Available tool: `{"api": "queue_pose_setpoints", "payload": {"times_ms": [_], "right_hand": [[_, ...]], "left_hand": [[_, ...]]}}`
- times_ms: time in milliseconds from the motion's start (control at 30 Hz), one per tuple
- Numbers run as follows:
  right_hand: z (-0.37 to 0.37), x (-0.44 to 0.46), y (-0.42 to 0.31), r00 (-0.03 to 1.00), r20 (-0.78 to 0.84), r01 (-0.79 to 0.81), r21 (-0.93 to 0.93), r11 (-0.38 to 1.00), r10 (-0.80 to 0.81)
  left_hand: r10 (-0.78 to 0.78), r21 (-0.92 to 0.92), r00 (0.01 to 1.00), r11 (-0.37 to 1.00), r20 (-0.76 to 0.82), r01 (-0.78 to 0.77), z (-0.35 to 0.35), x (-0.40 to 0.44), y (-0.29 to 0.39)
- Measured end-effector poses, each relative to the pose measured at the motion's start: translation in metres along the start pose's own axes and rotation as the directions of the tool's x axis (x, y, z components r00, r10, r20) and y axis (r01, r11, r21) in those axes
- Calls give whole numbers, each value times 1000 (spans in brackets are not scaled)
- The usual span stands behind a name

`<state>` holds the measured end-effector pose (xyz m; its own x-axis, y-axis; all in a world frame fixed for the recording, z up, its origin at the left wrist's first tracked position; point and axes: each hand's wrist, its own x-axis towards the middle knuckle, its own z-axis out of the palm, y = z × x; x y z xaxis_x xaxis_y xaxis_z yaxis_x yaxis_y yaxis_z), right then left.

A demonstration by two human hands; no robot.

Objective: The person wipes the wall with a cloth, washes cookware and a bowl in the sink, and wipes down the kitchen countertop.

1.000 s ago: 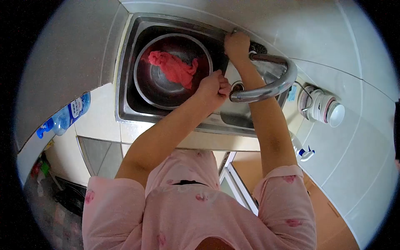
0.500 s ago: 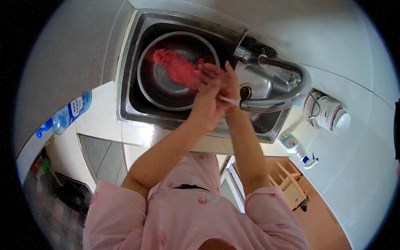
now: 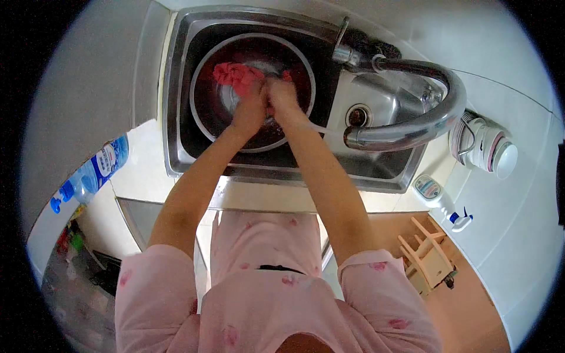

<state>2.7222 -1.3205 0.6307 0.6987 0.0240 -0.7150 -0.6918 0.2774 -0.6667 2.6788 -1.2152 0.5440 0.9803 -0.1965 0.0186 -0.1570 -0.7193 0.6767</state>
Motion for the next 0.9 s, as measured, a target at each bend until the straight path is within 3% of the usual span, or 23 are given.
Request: {"api": "queue_pose_setpoints", "payload": {"times_ms": [33,67,133,233,333,433,533,567,667,733,767,867,900], "right_hand": [[7,2,-11,999,10,49,-334,941,-49],[13,1,-21,996,29,85,-629,773,-86],[17,-5,-27,990,88,108,-975,193,-113],[-14,-24,-33,951,172,287,-803,523,-259],[-45,-28,10,820,172,515,-636,575,-545],[-69,-46,24,862,179,506,-327,798,-473],[-89,-76,3,898,82,429,-373,823,-432],[-99,-82,-1,889,70,436,-431,790,-453],[-123,-101,-7,869,52,407,-641,650,-493],[-127,-117,-15,872,66,333,-807,488,-485],[-108,-128,-36,826,26,473,-578,666,-564],[-124,-122,-33,850,103,466,-604,647,-517],[-127,-116,-27,928,141,359,-590,723,-346]], "left_hand": [[-88,-30,995,996,45,89,0,-2,-9],[-86,80,992,994,98,78,-3,2,-9],[-104,287,972,957,211,40,-16,6,-5],[-116,353,928,935,354,-18,-48,32,22],[-45,-137,969,987,241,80,-86,33,64],[-67,-385,962,907,266,170,-118,35,115],[108,-307,966,951,234,-32,-108,43,138],[94,-198,939,980,331,-28,-109,46,147],[36,-170,937,985,348,25,-112,43,163],[135,-94,864,990,485,-102,-111,42,161],[173,-62,818,984,549,-167,-112,41,158],[261,-432,851,901,455,-45,-122,39,149],[165,-462,892,885,421,54,-126,40,144]]}}
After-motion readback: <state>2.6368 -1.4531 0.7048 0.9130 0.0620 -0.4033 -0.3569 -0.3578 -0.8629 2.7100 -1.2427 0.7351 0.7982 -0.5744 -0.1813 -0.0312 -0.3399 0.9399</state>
